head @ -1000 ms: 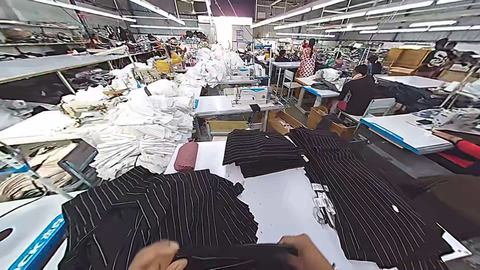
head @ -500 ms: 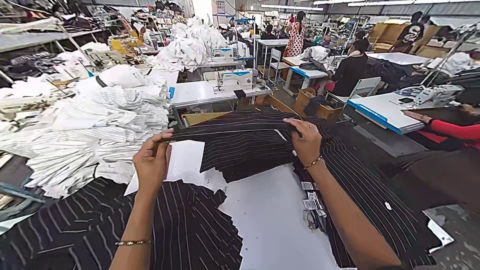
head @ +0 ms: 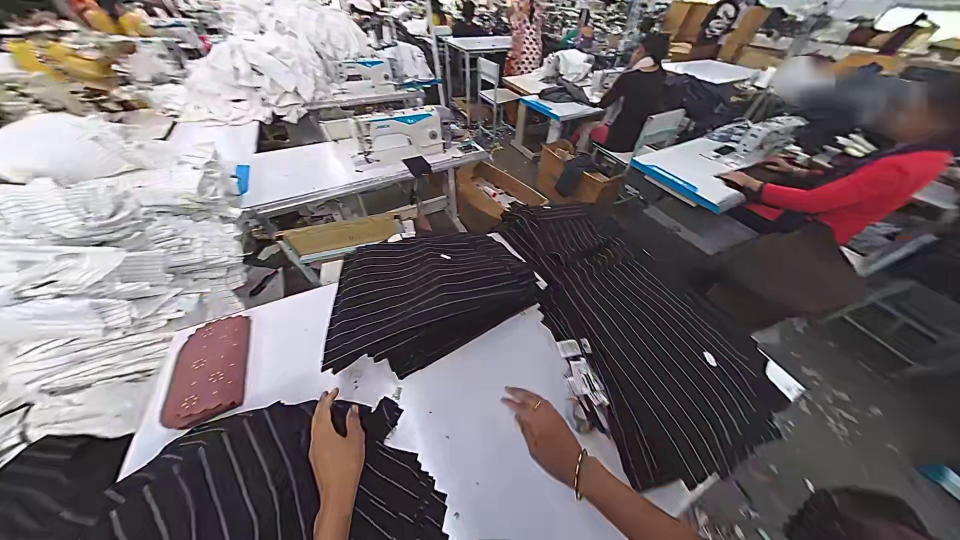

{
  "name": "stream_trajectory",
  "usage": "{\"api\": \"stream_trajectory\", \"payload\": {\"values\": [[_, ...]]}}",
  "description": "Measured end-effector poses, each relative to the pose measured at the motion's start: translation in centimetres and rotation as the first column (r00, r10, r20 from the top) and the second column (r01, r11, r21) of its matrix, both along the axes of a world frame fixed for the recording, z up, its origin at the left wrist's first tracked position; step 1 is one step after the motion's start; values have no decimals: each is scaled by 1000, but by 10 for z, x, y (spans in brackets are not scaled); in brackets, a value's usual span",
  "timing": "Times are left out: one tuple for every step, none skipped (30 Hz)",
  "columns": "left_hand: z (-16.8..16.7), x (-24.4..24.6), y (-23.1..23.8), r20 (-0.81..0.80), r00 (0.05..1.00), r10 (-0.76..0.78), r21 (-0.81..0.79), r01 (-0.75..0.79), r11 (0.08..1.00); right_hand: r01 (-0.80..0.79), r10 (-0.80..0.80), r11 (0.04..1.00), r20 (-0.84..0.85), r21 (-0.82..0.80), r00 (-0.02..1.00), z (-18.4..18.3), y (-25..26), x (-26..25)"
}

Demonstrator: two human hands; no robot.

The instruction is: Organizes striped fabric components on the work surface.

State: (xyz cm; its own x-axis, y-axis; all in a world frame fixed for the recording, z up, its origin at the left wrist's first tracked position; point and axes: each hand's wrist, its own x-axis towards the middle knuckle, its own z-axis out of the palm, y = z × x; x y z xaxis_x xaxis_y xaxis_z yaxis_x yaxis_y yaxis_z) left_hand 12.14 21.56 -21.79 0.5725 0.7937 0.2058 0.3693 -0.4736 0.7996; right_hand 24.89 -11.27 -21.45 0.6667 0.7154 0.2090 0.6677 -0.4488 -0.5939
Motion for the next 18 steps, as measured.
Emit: {"api": "stream_trajectory", "payload": {"values": [[-2, -9, -21, -18, 998, -68, -7, 68, 998, -1, 1, 1000, -3, 22, 1000, -2, -14, -21], [-7, -20, -44, -54, 986, -156, -24, 155, 988, 32, -31, 999, -2, 40, 1000, -2, -29, -36], [-14, -33, -69, -106, 961, -257, -31, 255, 966, 92, -92, 994, 9, 55, 996, -1, -45, -47], [-20, -45, -96, -169, 924, -343, -14, 345, 938, 171, -175, 983, 45, 72, 984, 2, -62, -51], [-25, -56, -124, -253, 881, -400, 34, 421, 906, 267, -275, 960, 98, 89, 956, 7, -81, -50], [-27, -66, -149, -327, 838, -436, 73, 483, 873, 364, -377, 925, 150, 106, 914, 15, -100, -45], [-29, -73, -171, -367, 808, -460, 100, 526, 844, 464, -476, 880, 188, 102, 859, 22, -119, -37], [-31, -80, -188, -385, 786, -485, 104, 559, 823, 551, -552, 831, 222, 72, 803, 28, -138, -29], [-32, -85, -200, -385, 771, -508, 102, 582, 807, 622, -607, 783, 246, 19, 756, 32, -155, -22], [-34, -89, -209, -373, 764, -526, 104, 598, 795, 671, -642, 740, 242, -51, 727, 35, -167, -18], [-36, -92, -214, -359, 762, -539, 113, 609, 785, 697, -671, 701, 190, -153, 717, 39, -174, -16], [-36, -94, -215, -351, 758, -550, 117, 618, 777, 701, -695, 669, 128, -245, 708, 43, -176, -15], [-35, -96, -215, -344, 751, -564, 113, 629, 769, 697, -712, 649, 78, -304, 698, 46, -176, -14], [-35, -99, -214, -327, 748, -578, 110, 637, 763, 702, -724, 641, 58, -311, 687, 47, -176, -13], [-35, -103, -212, -310, 746, -589, 102, 643, 759, 719, -736, 635, 61, -283, 674, 48, -177, -14], [-35, -108, -210, -291, 748, -597, 97, 644, 759, 737, -749, 629, 63, -248, 660, 50, -177, -14], [-36, -114, -208, -277, 746, -606, 86, 647, 758, 746, -757, 624, 58, -234, 651, 54, -177, -14], [-36, -121, -206, -267, 742, -615, 76, 652, 754, 743, -757, 626, 48, -237, 652, 56, -178, -13]]}}
